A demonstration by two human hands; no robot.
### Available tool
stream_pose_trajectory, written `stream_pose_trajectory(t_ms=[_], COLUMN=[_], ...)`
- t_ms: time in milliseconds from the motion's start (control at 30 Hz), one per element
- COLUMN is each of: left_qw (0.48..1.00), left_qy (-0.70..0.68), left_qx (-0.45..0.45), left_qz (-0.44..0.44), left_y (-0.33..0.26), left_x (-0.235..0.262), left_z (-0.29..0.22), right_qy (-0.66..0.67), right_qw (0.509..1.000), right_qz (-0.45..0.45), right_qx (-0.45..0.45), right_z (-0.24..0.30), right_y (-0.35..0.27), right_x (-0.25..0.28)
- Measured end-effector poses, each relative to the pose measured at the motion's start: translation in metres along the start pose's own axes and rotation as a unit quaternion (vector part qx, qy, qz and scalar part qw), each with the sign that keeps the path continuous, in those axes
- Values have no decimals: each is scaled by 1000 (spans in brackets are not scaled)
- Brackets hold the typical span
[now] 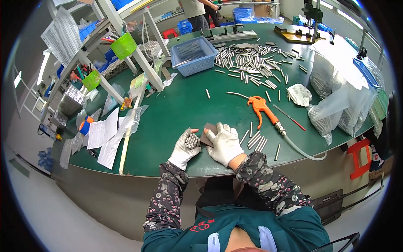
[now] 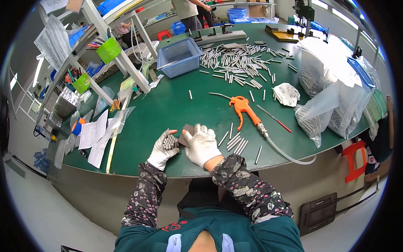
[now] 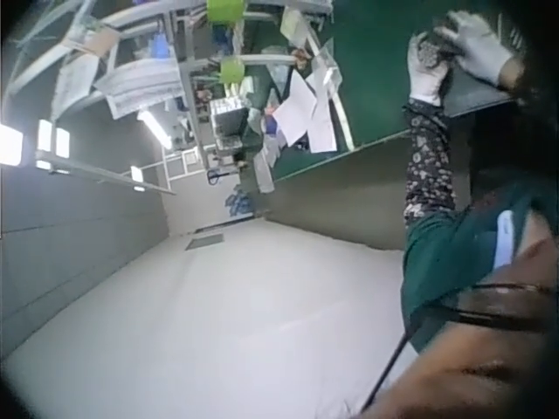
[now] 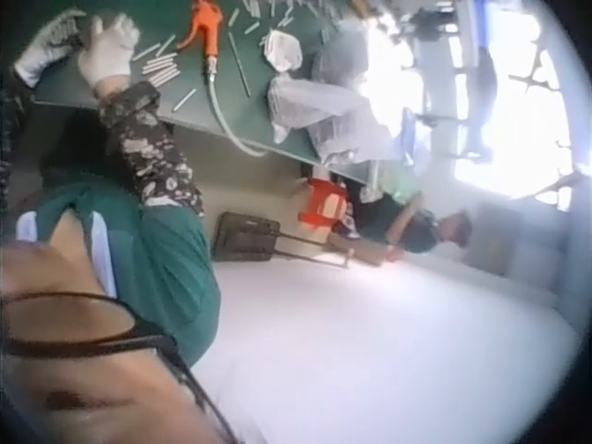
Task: Arranging metal pins into a circular jig, sanding the ends, and cleaning with an air gun.
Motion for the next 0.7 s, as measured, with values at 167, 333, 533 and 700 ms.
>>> stream_pose_trajectory(t_ms=[167,333,533,700], left_qw=[999,999,998,998], left_qy=[-18,52,56,64], left_qx=[16,-4,4,1], left_qz=[-25,-14,-10,-4], left_y=[-1,1,0,1], left_x=[-6,-2,2,3], left_z=[-9,-6,-1,-1], right_qy=[13,5,-2,-4], right_qw=[1000,1000,1000,999], right_qz=[6,3,29,49], right_qx=[1,-1,-4,-11], right_z=[-2,-4,-2,-2], right_y=[0,2,3,5], right_x=[0,0,-4,-6])
Point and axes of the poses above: each hand's wrist, its own y-axis towards the middle knuckle, its own x-axis out of the back of the hand, z = x × y, the point moved 5 cm from there along y, towards the middle knuckle, and after that the axes turned 15 degrees about z, right-handed, at the moved point
